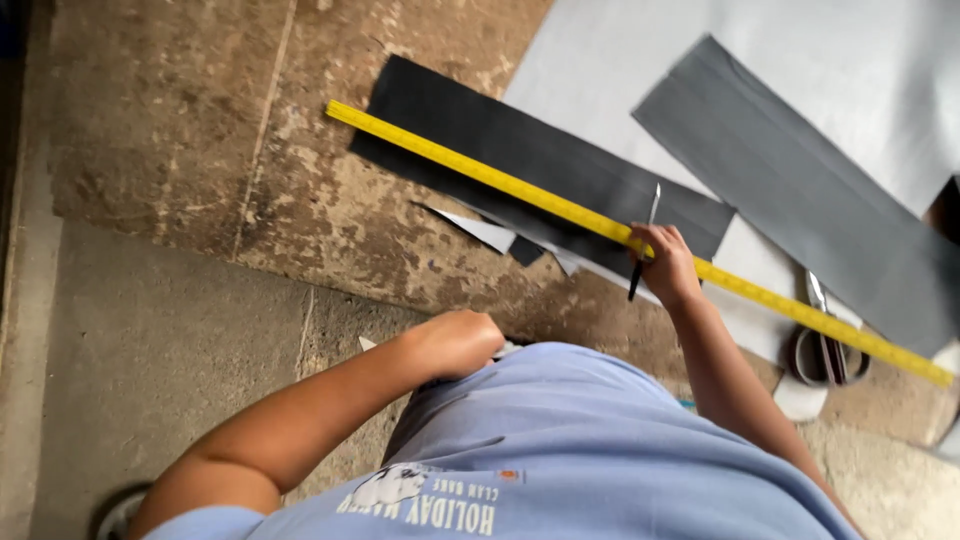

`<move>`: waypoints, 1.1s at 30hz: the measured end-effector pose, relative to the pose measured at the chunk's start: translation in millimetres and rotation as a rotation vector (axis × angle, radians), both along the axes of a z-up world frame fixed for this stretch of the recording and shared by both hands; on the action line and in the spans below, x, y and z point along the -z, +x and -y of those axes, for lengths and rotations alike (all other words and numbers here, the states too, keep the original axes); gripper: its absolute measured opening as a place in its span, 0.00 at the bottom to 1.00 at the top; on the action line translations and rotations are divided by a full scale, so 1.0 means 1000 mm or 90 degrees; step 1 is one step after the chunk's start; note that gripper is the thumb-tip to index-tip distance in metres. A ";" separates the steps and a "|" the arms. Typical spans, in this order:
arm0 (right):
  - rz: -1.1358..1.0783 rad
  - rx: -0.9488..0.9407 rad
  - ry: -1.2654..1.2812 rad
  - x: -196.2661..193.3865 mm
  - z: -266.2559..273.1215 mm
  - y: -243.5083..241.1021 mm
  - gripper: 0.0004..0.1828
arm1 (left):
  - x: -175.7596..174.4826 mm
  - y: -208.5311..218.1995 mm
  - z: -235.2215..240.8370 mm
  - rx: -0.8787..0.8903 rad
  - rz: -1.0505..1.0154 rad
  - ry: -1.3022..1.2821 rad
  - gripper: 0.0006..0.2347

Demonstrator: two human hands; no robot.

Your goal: Measuring, marking, and cutting strips of fabric using a ruler, pen, and scissors on a workbench.

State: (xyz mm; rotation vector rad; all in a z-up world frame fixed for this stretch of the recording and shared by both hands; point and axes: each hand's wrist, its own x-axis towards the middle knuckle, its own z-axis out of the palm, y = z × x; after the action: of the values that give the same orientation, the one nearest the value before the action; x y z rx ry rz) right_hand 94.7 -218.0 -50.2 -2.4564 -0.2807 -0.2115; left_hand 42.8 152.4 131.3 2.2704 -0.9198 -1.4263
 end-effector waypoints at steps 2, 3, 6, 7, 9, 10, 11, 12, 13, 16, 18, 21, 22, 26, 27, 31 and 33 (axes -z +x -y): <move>-0.007 -0.047 0.003 0.004 0.009 0.001 0.18 | -0.033 -0.003 0.010 -0.027 -0.014 0.073 0.12; -0.008 -0.045 0.003 0.001 0.014 -0.001 0.18 | -0.006 -0.015 0.015 -0.026 -0.015 0.073 0.12; 0.019 -0.071 -0.005 -0.004 0.028 -0.004 0.18 | 0.056 -0.046 0.024 -0.050 -0.088 0.130 0.17; 0.023 -0.074 -0.013 -0.002 0.037 -0.006 0.20 | 0.067 -0.057 0.029 -0.040 -0.091 0.172 0.19; 0.021 -0.084 -0.022 0.004 0.058 -0.011 0.21 | 0.089 -0.081 0.031 -0.035 -0.102 0.212 0.22; 0.037 -0.092 -0.024 0.007 0.069 -0.012 0.20 | 0.097 -0.094 0.027 -0.109 -0.194 0.198 0.23; 0.055 -0.100 -0.021 0.010 0.075 -0.012 0.20 | 0.103 -0.106 0.020 -0.185 -0.284 0.186 0.24; 0.052 -0.107 -0.017 0.011 0.082 -0.020 0.20 | 0.098 -0.118 0.022 -0.193 -0.289 0.188 0.24; 0.056 -0.098 -0.017 0.010 0.089 -0.023 0.18 | 0.092 -0.125 0.023 -0.254 -0.364 0.156 0.25; 0.068 -0.084 -0.026 0.004 0.100 -0.032 0.15 | 0.026 -0.130 0.020 -0.239 -0.423 0.110 0.17; 0.080 -0.082 -0.035 -0.002 0.099 -0.030 0.15 | 0.003 -0.124 0.012 -0.166 -0.403 0.100 0.12; 0.079 -0.083 -0.016 -0.008 0.097 -0.031 0.13 | 0.024 -0.118 0.004 -0.236 -0.359 0.055 0.14; 0.067 -0.069 -0.007 -0.006 0.096 -0.031 0.13 | 0.030 -0.112 0.002 -0.321 -0.247 -0.098 0.11; 0.052 -0.025 0.013 -0.004 0.093 -0.036 0.14 | -0.017 -0.090 0.006 -0.649 -0.236 -0.294 0.14; 0.047 -0.024 0.016 -0.002 0.095 -0.034 0.14 | -0.003 -0.088 0.010 -0.650 -0.238 -0.288 0.14; 0.041 -0.002 0.016 0.006 0.092 -0.038 0.16 | 0.064 -0.064 0.000 -0.584 0.058 -0.186 0.12; 0.036 0.012 0.008 0.006 0.088 -0.039 0.15 | 0.094 -0.040 -0.013 -0.666 0.126 -0.201 0.10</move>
State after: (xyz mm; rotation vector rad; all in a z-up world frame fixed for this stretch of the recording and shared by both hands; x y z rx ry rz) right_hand 56.1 -305.9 -56.5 -2.4436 -0.2796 -0.2911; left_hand 3.3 165.0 37.0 2.1009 0.0782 -0.5496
